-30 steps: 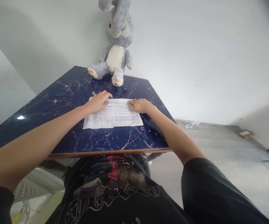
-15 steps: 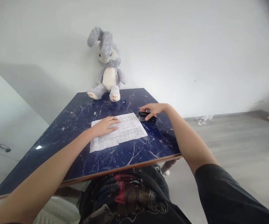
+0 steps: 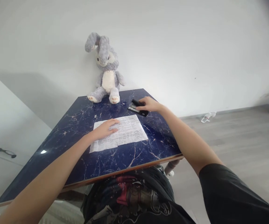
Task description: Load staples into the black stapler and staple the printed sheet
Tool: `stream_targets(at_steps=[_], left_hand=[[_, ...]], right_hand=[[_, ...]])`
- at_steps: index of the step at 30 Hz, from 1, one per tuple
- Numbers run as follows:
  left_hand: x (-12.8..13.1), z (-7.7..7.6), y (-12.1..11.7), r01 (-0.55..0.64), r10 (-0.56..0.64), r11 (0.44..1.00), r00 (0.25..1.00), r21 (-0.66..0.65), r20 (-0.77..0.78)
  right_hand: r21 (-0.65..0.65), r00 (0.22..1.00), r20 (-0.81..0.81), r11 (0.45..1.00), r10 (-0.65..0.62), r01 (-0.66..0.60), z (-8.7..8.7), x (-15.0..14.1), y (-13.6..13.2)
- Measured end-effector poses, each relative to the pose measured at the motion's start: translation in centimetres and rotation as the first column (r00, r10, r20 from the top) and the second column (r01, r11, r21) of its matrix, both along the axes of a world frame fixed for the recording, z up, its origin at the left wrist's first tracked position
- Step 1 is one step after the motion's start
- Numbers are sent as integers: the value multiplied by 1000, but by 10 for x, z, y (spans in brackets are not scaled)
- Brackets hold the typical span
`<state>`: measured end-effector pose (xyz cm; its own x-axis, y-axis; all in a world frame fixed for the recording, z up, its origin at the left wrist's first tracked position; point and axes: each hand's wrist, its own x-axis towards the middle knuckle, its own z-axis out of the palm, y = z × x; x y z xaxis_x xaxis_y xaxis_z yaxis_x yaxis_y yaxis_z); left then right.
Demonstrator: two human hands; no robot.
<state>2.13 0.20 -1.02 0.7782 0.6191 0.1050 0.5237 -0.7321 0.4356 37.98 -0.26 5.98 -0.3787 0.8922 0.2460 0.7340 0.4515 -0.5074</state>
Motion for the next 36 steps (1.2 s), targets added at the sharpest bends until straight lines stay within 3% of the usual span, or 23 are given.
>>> stream_targets(at_steps=[4,8,12,15,17,21,25,28,33,36], left_hand=[[1,1,-1,-111,113,993,992,-24,56],[1,-3,1,-140,144,989,986,-49,84],[0,-4,3,-120,125,991,988,-56,90],[-1,-4,3,-132,137,989,987,-65,87],[-1,-4,3,-139,145,988,986,-68,85],[0,-3,1,-131,144,985,983,-113,116],[1,-4,1,-146,175,977,966,-157,189],[0,-5,1,-166,200,974,950,-153,239],[0,-8,2,-161,218,966,927,-201,306],[1,-7,4,-101,231,945,878,-311,419]], right_hand=[[21,968,133,976,213,-218,-13,-60,-12],[53,954,208,971,216,-232,-32,-92,-16],[-59,943,130,952,306,-301,-32,-82,-10],[-267,878,-40,842,476,-469,-26,-58,-3],[-363,838,-165,758,520,-542,-26,-45,2],[-475,833,-358,686,422,-552,-39,-36,11],[-551,843,-411,641,347,-534,-48,-38,17],[-503,843,-359,677,402,-537,-44,-39,16],[-169,870,-124,854,476,-492,-43,-55,6],[12,879,7,879,476,-476,-53,-77,-1]])
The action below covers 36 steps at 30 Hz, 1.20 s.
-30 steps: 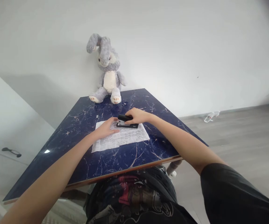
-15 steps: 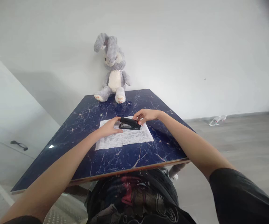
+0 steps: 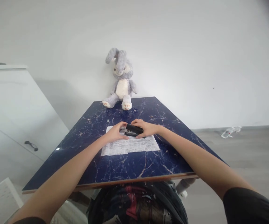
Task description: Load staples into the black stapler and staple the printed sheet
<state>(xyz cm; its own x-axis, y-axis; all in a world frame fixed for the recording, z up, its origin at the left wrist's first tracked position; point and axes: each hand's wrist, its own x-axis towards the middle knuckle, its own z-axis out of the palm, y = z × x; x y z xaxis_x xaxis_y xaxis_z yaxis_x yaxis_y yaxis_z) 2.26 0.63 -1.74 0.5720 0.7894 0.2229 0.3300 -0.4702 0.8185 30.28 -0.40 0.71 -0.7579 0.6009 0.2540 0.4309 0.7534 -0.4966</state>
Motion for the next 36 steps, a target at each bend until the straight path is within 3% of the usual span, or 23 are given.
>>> stream_targets(at_steps=[2,4,6,8,10,12,14,16,19,22,25,27,29,31,33,36], left_hand=[[0,4,2,-29,53,994,969,-101,241],[0,9,4,-59,193,960,847,-273,496],[-3,16,5,-29,368,871,698,-490,614],[-5,19,5,27,514,743,618,-669,595],[-5,18,5,87,565,657,601,-749,566],[-4,15,3,139,545,612,640,-779,542],[-2,10,2,154,518,596,676,-788,524],[0,6,2,143,504,609,690,-781,519],[1,1,5,141,478,639,698,-756,534],[0,-1,8,104,444,699,712,-707,544],[-2,3,8,-118,500,813,644,-571,579],[-3,8,5,-278,495,866,589,-415,639],[-2,14,-1,-351,433,898,602,-265,671],[1,20,-9,-350,363,923,665,-158,652],[5,25,-19,-319,301,945,743,-78,598],[11,29,-33,-256,224,967,833,-6,507]], right_hand=[[74,999,-26,996,47,-45,-5,-14,-5],[141,995,-71,988,71,-60,-8,-25,-10],[272,996,-91,962,23,3,-9,-33,-14],[453,995,-53,886,-81,96,-11,-38,-17],[625,986,0,770,-166,130,-14,-41,-18],[738,979,50,668,-198,97,-15,-43,-19],[790,976,99,612,-193,41,-14,-45,-22],[802,973,139,597,-184,-2,-12,-48,-25],[774,968,162,634,-192,-4,-10,-49,-27],[680,957,51,712,-287,177,-10,-47,-25],[410,924,-128,829,-361,380,-11,-40,-18],[166,915,-180,906,-361,390,-10,-36,-14],[-45,914,-176,931,-364,362,-11,-35,-12],[-170,919,-151,926,-364,338,-13,-37,-13],[-164,943,-124,944,-309,288,-14,-40,-15],[57,966,-158,974,-206,217,-13,-43,-20]])
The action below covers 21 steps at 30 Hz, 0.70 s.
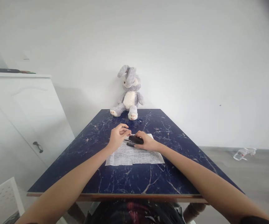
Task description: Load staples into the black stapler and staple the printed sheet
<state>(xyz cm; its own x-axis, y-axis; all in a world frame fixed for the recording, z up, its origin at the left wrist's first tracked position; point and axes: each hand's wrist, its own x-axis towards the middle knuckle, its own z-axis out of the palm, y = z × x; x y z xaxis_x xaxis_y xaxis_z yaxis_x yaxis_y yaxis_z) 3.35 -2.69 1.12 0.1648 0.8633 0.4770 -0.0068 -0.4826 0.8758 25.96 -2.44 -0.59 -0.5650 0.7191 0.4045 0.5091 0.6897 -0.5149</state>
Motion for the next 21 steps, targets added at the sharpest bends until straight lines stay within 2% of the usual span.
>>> stream_targets(at_steps=[4,6,8,12,16,18,21], left_hand=[[5,0,-12,107,-110,994,987,-33,-119],[6,1,-14,146,-152,988,974,-51,-166],[7,1,-15,183,-190,982,965,-52,-180],[5,0,-16,232,-235,972,958,-38,-164],[2,1,-17,332,-335,942,934,-40,-125],[-2,2,-13,305,-305,952,948,-9,-96],[-17,4,4,71,-57,995,981,67,-187]], right_hand=[[327,993,-96,944,68,-33,10,-1,-9],[424,984,-79,899,160,-112,13,-2,-14],[489,978,-60,860,199,-145,15,-5,-18],[612,990,-5,784,140,-108,14,-9,-21],[702,993,87,702,80,-118,15,0,-14],[718,997,62,693,34,-69,16,10,-5],[695,994,-81,711,-72,109,19,33,13]])
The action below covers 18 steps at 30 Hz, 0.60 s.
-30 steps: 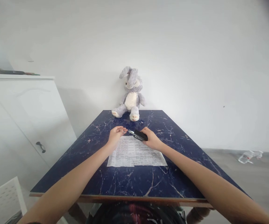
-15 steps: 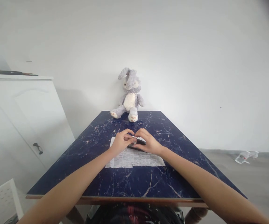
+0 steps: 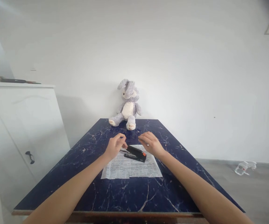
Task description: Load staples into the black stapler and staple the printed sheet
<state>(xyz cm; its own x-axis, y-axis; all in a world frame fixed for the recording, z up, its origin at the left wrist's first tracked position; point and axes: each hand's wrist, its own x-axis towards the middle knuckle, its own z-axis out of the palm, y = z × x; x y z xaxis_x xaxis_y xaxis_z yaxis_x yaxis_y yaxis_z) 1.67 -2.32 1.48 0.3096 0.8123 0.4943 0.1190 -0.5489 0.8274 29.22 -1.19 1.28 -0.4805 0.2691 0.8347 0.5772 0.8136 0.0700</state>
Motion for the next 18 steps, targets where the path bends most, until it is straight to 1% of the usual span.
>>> stream_targets(at_steps=[1,2,3,5,7,9,11,14,18], left_hand=[[-7,-1,9,-98,101,994,992,43,-80],[-16,-3,20,-181,194,979,968,89,-160],[-24,-6,31,-241,264,962,937,125,-229],[-40,-15,52,-327,378,924,858,196,-348],[-51,-26,69,-373,442,897,753,238,-487],[-56,-37,78,-387,435,896,664,218,-608],[-57,-43,83,-381,402,905,623,188,-671],[-57,-45,84,-368,392,910,615,191,-684],[-58,-41,85,-381,414,901,611,208,-675]], right_hand=[[-25,998,-52,999,-37,36,0,10,7],[-58,993,-97,996,-71,66,-1,20,14],[-102,985,-135,991,-105,91,-2,32,22],[-220,966,-188,966,-176,133,-7,56,36],[-356,928,-250,918,-275,176,-14,78,48],[-475,879,-289,854,-380,213,-23,96,59],[-549,848,-277,799,-451,245,-32,108,67],[-597,841,-210,747,-498,294,-42,116,76],[-627,844,-184,721,-503,294,-49,119,81]])
